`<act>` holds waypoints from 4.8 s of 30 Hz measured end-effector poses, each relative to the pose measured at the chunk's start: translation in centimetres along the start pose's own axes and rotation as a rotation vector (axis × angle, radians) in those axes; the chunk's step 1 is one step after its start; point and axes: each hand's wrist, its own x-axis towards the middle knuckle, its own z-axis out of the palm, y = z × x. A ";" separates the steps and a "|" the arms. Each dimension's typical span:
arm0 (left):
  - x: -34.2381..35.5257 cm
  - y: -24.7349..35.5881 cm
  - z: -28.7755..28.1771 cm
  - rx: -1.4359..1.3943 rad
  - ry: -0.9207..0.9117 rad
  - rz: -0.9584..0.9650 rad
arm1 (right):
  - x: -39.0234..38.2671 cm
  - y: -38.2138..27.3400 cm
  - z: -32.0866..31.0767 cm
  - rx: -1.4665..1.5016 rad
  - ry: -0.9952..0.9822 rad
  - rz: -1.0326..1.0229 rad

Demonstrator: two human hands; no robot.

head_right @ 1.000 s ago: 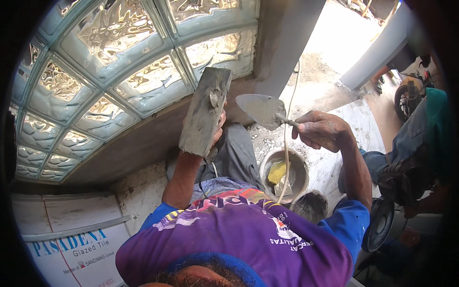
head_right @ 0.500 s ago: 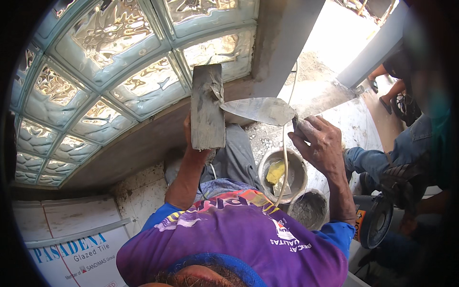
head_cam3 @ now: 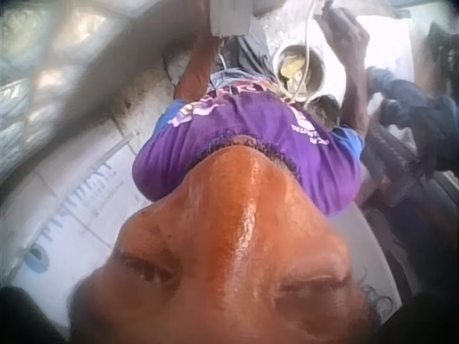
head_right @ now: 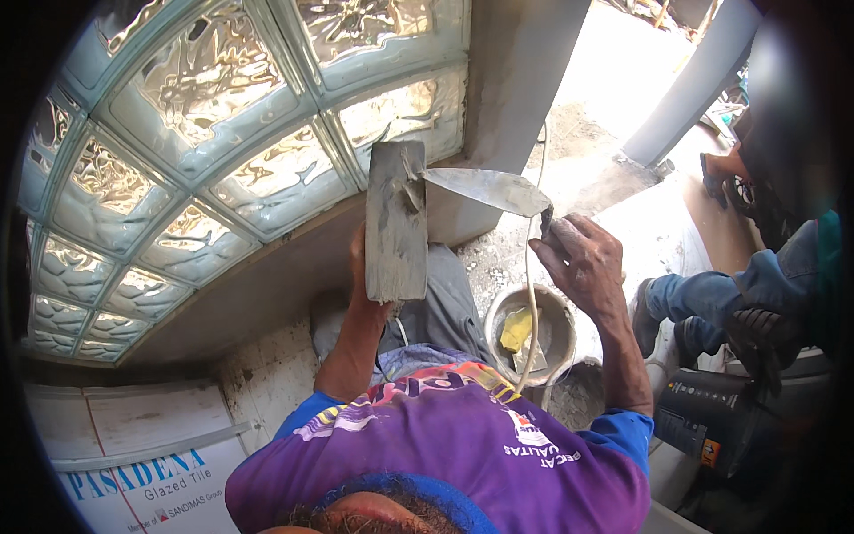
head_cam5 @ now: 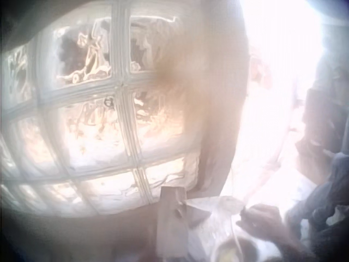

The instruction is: The person applies mortar to the edge of a wall next to glass bricks using a trowel and a hawk, smoothing the surface by hand and with the tools.

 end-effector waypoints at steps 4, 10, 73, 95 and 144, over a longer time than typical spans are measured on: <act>0.3 -0.5 -1.5 -0.111 -0.055 -0.040 | 1.7 -0.5 0.9 0.318 0.068 0.209; -0.4 -0.4 -3.5 -0.264 -0.101 -0.089 | 6.8 -4.2 2.4 1.014 -0.016 0.230; -3.0 -1.6 -8.1 -0.331 -0.123 -0.137 | 21.5 11.9 -6.2 0.269 -0.117 -0.250; -2.9 -2.7 -7.4 0.054 0.009 -0.071 | 23.1 11.8 -10.2 0.206 -0.151 -0.308; 0.3 1.2 3.8 0.495 -0.008 0.432 | 5.6 1.1 -3.6 0.094 -0.076 -0.303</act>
